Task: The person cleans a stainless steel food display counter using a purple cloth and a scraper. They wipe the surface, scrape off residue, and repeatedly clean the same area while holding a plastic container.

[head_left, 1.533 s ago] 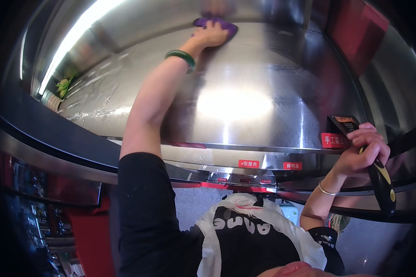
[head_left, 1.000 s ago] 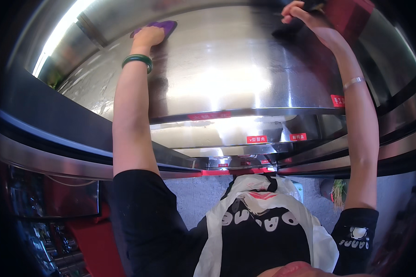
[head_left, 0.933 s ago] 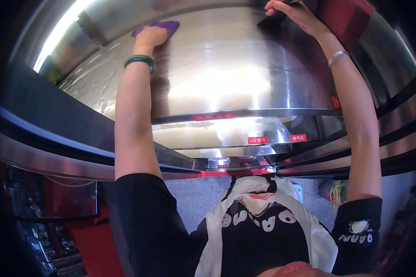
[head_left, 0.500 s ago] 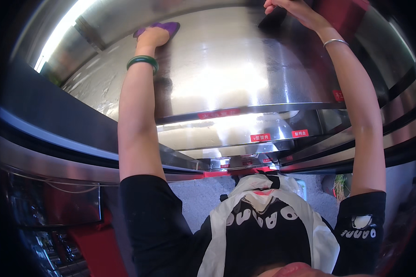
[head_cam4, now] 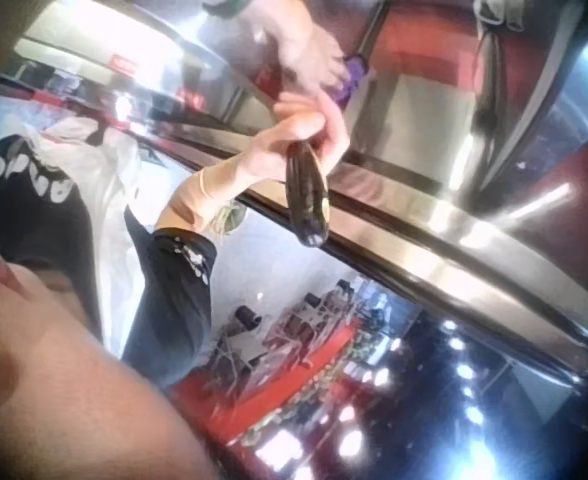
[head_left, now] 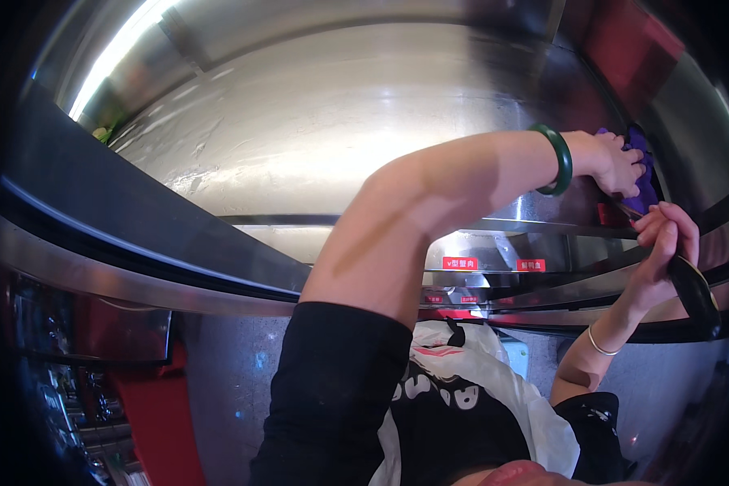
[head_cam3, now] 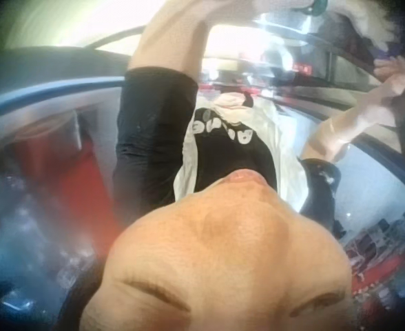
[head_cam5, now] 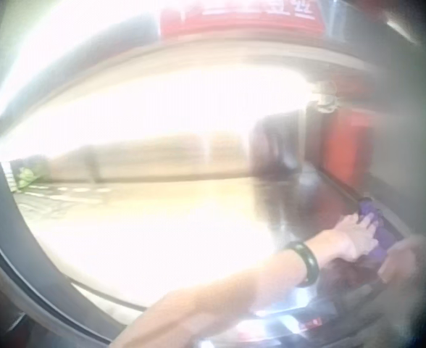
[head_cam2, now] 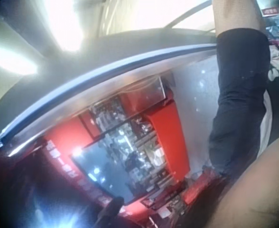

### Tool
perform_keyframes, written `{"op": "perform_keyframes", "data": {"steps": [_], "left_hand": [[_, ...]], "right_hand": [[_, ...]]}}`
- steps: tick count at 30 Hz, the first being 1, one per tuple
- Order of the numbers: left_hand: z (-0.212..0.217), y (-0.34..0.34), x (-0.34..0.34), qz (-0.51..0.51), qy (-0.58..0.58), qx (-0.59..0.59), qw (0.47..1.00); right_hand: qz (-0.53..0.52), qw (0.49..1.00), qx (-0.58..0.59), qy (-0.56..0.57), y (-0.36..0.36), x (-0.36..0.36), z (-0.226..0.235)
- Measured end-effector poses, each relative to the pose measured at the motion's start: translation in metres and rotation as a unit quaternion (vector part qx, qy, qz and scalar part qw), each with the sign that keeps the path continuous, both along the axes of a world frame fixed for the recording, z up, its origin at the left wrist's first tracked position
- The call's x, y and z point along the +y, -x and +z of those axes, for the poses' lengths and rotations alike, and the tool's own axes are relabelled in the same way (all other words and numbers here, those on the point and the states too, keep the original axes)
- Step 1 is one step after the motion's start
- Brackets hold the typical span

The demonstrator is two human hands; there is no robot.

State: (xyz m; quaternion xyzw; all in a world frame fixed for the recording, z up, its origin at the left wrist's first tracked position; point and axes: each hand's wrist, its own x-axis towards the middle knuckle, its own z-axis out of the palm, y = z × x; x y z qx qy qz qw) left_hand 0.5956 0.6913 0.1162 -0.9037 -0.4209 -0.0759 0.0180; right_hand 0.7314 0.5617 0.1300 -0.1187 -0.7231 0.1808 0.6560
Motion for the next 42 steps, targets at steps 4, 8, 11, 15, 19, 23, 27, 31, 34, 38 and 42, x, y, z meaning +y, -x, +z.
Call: {"op": "perform_keyframes", "data": {"steps": [4, 8, 11, 15, 19, 23, 27, 31, 34, 38, 42], "left_hand": [[0.016, 0.149, -0.042, 0.234, 0.072, -0.058, 0.968], [0.026, 0.368, -0.161, 0.61, 0.012, 0.032, 0.792], [0.009, 0.456, -0.213, 0.793, 0.015, -0.006, 0.609], [0.013, 0.409, -0.159, 0.74, 0.089, -0.011, 0.666], [0.026, 0.251, -0.115, 0.441, 0.086, 0.089, 0.889], [0.03, 0.15, -0.147, 0.292, 0.006, 0.014, 0.956], [0.038, 0.147, -0.216, 0.263, -0.033, 0.039, 0.964], [0.007, 0.146, -0.291, 0.326, -0.27, 0.092, 0.901], [-0.005, 0.144, -0.303, 0.375, -0.316, 0.084, 0.867], [-0.006, 0.144, -0.305, 0.41, -0.32, 0.097, 0.849], [-0.006, 0.154, -0.314, 0.412, -0.314, 0.093, 0.85]], "right_hand": [[-0.006, 1.0, 0.009, -0.022, -0.012, 0.007, -0.001], [-0.047, 0.999, -0.018, 0.006, -0.008, 0.008, -0.013], [-0.031, 0.999, 0.024, 0.013, 0.013, 0.012, -0.024], [-0.119, 0.985, -0.114, -0.047, 0.038, 0.012, -0.033], [0.036, 0.985, -0.167, 0.014, 0.04, 0.011, -0.008], [0.084, 0.944, -0.274, 0.163, 0.047, 0.041, 0.033], [0.224, 0.926, -0.263, 0.154, 0.095, 0.1, 0.04], [0.402, 0.848, -0.288, 0.19, 0.19, 0.123, 0.027], [0.414, 0.839, -0.303, 0.184, 0.298, 0.111, 0.031], [0.408, 0.856, -0.288, 0.133, 0.364, 0.094, 0.035], [0.453, 0.815, -0.326, 0.156, 0.339, 0.1, 0.042]]}}
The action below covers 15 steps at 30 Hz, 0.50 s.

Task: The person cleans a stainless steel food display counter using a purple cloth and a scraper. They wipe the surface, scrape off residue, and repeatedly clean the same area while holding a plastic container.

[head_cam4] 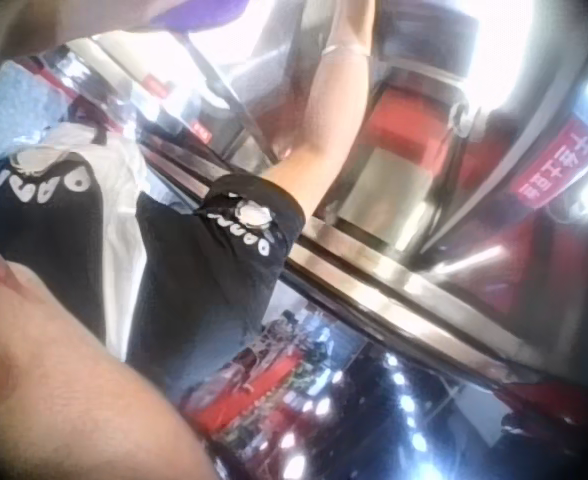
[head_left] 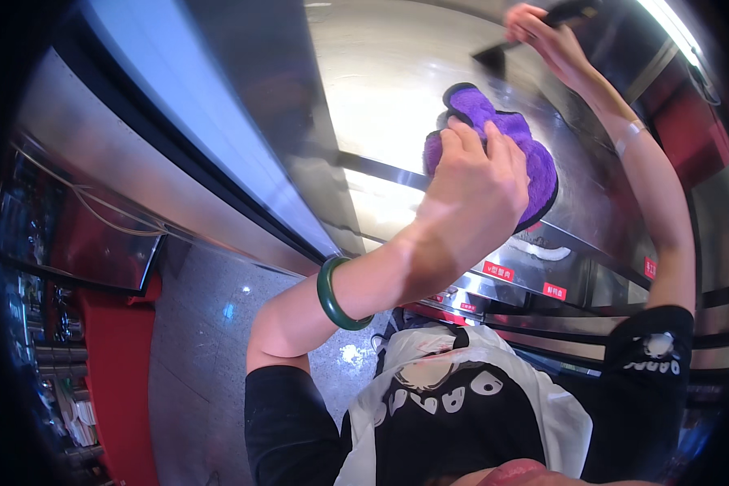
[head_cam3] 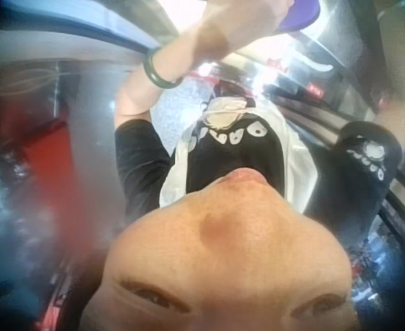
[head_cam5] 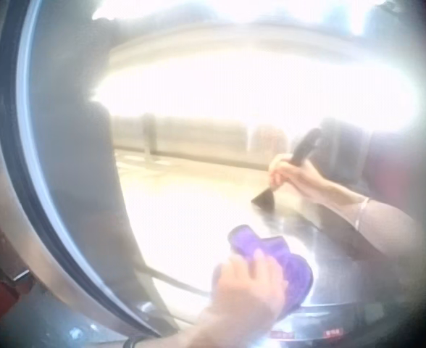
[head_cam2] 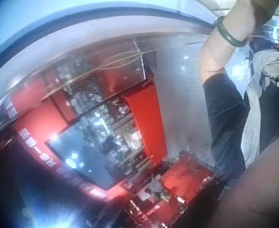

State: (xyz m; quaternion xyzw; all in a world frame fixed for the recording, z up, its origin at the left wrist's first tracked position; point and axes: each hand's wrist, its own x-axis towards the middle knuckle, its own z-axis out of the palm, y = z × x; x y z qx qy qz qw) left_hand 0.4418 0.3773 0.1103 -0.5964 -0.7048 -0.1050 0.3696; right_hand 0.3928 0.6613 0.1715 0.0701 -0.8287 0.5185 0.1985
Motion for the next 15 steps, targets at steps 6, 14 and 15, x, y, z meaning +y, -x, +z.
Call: {"op": "perform_keyframes", "data": {"steps": [6, 14, 15], "left_hand": [[-0.004, 0.005, 0.008, -0.004, 0.024, -0.022, 0.999], [0.019, 0.015, 0.054, 0.012, 0.218, -0.069, 0.973], [0.023, 0.013, 0.073, 0.018, 0.288, -0.035, 0.957]], "right_hand": [[-0.029, 0.997, 0.051, -0.043, 0.034, -0.001, -0.001], [-0.105, 0.994, 0.005, 0.037, -0.058, 0.032, 0.006], [-0.135, 0.991, 0.017, 0.019, -0.082, 0.03, 0.012]]}}
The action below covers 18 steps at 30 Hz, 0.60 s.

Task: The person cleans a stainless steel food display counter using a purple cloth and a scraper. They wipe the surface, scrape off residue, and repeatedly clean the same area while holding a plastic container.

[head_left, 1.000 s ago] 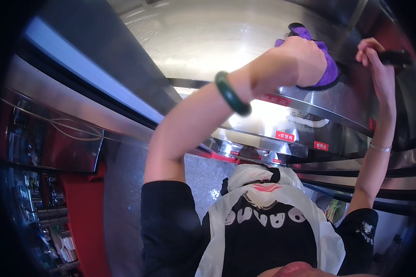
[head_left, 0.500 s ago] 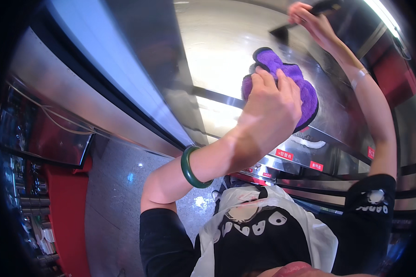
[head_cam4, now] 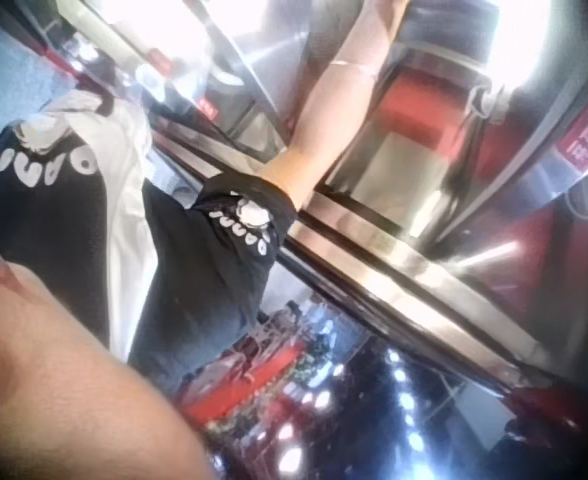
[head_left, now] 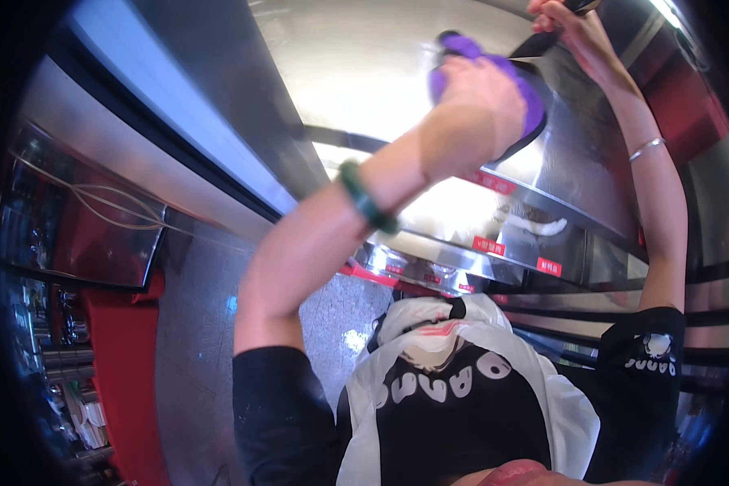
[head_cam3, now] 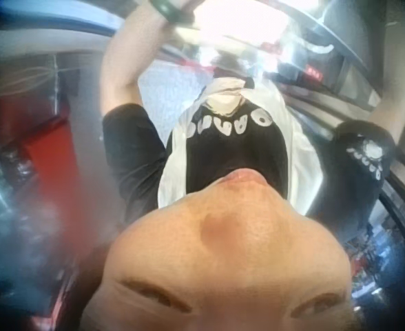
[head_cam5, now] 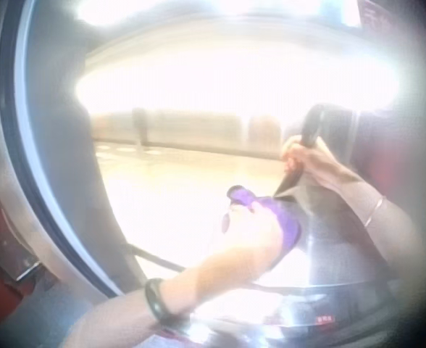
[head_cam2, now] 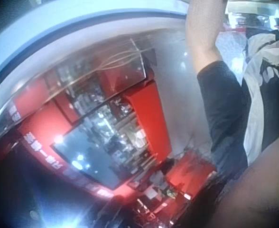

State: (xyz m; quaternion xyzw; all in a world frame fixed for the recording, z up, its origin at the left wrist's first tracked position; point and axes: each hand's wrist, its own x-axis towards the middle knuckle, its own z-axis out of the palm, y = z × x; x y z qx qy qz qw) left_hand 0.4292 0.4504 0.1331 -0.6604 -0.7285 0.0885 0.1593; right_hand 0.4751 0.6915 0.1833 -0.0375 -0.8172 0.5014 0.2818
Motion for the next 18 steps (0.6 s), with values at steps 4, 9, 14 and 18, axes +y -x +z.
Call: {"op": "perform_keyframes", "data": {"steps": [4, 9, 14, 18], "left_hand": [[-0.018, -0.048, 0.106, -0.231, -0.113, -0.245, 0.935], [-0.011, 0.014, 0.154, -0.059, 0.003, -0.227, 0.972], [-0.006, 0.143, 0.146, 0.143, -0.028, -0.101, 0.984], [-0.006, 0.045, 0.216, 0.005, 0.013, -0.11, 0.994]], "right_hand": [[-0.193, 0.947, 0.07, -0.246, -0.075, -0.036, 0.032], [-0.274, 0.919, 0.088, -0.268, -0.16, -0.087, 0.038], [-0.345, 0.88, 0.233, -0.229, -0.245, -0.146, -0.035], [-0.327, 0.852, 0.302, -0.276, -0.289, -0.18, -0.064]]}}
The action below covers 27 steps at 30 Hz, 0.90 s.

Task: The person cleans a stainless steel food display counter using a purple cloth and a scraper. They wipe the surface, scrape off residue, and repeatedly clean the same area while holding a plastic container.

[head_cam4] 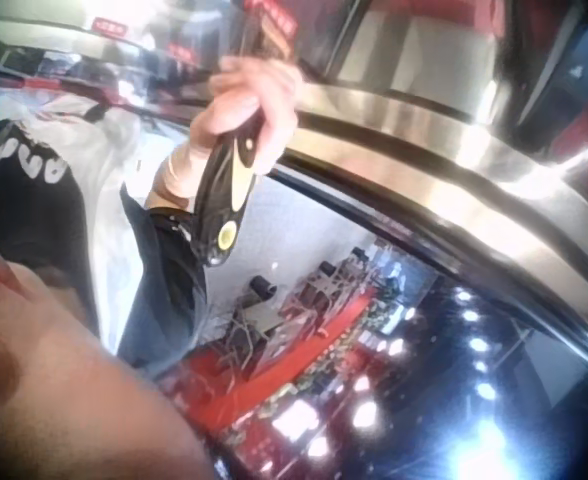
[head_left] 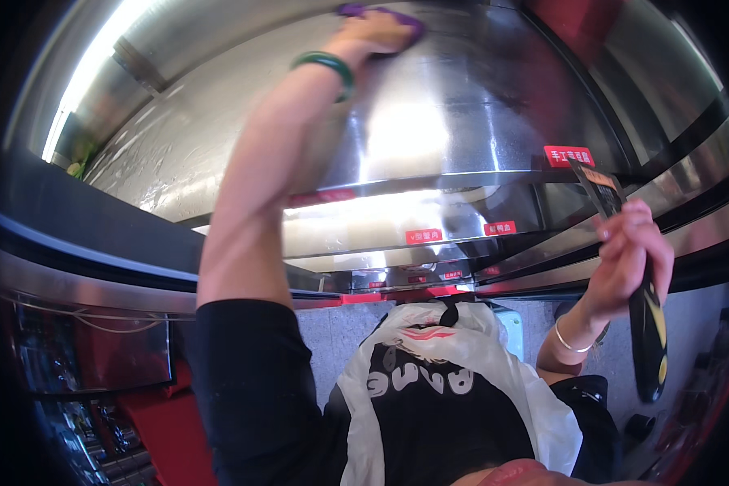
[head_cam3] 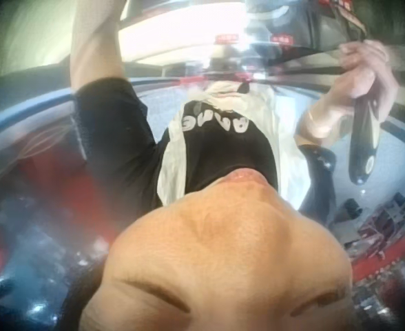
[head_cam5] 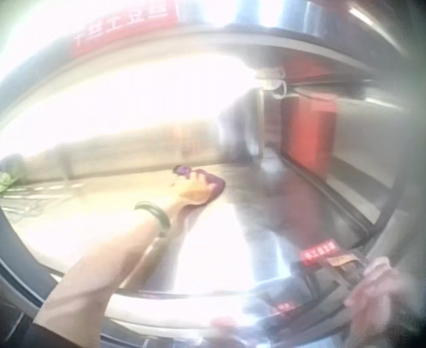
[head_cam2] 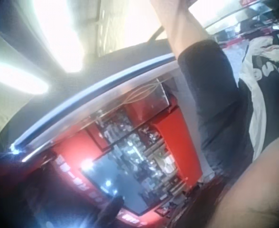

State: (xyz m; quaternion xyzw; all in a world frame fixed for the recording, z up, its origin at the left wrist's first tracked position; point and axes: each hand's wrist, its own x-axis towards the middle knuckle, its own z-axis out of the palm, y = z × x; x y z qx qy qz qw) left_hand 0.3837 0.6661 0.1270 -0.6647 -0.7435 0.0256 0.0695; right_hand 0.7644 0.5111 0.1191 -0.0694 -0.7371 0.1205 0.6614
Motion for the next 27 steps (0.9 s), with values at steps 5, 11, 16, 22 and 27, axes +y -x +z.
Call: {"op": "perform_keyframes", "data": {"steps": [5, 11, 16, 22, 27], "left_hand": [[0.006, -0.223, -0.007, -0.367, 0.014, -0.039, 0.929], [-0.009, -0.181, -0.1, -0.454, -0.118, -0.128, 0.874], [-0.022, -0.041, -0.126, -0.273, -0.14, -0.098, 0.947], [-0.003, 0.119, -0.17, 0.265, -0.049, 0.004, 0.963], [-0.019, -0.013, -0.182, -0.066, -0.044, 0.215, 0.973]], "right_hand": [[-0.048, 0.991, 0.088, -0.09, -0.028, -0.019, 0.001], [-0.046, 0.985, 0.142, -0.085, -0.038, -0.01, -0.009], [-0.013, 0.993, 0.103, -0.054, -0.014, 0.028, -0.014], [0.012, 0.998, 0.064, -0.011, 0.029, 0.066, -0.025], [-0.004, 0.999, 0.004, -0.032, 0.05, 0.072, -0.037]]}}
